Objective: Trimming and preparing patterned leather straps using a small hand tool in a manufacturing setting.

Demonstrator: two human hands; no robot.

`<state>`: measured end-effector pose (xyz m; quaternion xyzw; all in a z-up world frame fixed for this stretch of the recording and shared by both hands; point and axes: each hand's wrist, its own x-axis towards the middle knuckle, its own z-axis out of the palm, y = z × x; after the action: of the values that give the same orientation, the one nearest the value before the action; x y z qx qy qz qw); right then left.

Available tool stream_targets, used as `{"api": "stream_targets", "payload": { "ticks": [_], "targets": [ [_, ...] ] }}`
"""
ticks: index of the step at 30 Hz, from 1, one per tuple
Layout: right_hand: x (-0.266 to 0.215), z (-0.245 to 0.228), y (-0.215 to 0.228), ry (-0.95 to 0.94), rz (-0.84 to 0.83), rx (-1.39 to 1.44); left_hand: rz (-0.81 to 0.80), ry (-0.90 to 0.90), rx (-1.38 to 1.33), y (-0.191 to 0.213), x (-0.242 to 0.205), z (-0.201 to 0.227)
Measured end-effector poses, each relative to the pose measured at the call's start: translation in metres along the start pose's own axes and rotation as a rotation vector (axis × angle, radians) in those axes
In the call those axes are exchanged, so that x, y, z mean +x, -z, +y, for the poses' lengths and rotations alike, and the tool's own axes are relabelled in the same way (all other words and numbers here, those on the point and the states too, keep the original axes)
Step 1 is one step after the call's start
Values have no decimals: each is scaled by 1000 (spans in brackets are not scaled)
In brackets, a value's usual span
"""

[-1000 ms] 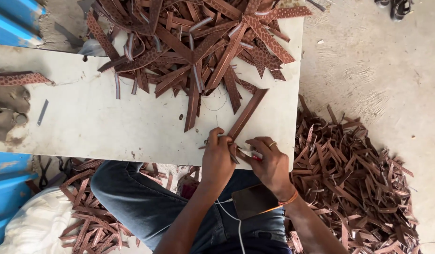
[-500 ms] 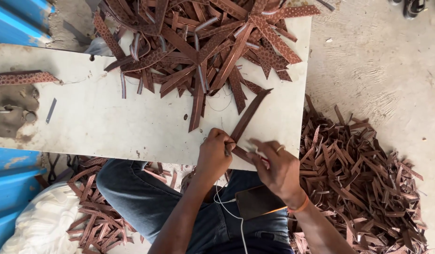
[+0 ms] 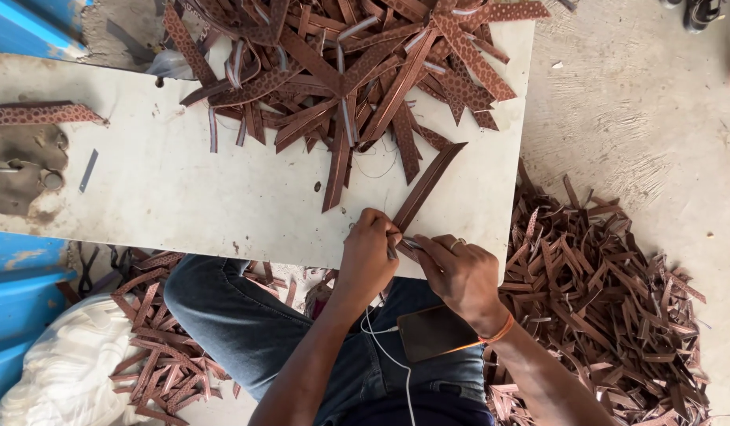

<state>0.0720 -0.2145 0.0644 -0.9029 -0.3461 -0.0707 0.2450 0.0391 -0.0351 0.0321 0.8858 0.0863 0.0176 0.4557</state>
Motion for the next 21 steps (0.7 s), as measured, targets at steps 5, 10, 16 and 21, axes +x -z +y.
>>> {"api": "stream_targets", "payload": {
  "ticks": [5, 10, 16, 21],
  "targets": [
    [3, 0, -4, 0, 5, -36, -14, -19, 79, -7, 1, -1],
    [-1, 8, -4, 29, -31, 8, -26, 12, -1, 4, 2, -9],
    [-1, -2, 2, -4, 46, 72, 25, 7, -154, 4, -3, -11],
    [11, -11, 11, 20, 74, 29, 69, -35, -93, 2, -5, -9]
  ]
}}
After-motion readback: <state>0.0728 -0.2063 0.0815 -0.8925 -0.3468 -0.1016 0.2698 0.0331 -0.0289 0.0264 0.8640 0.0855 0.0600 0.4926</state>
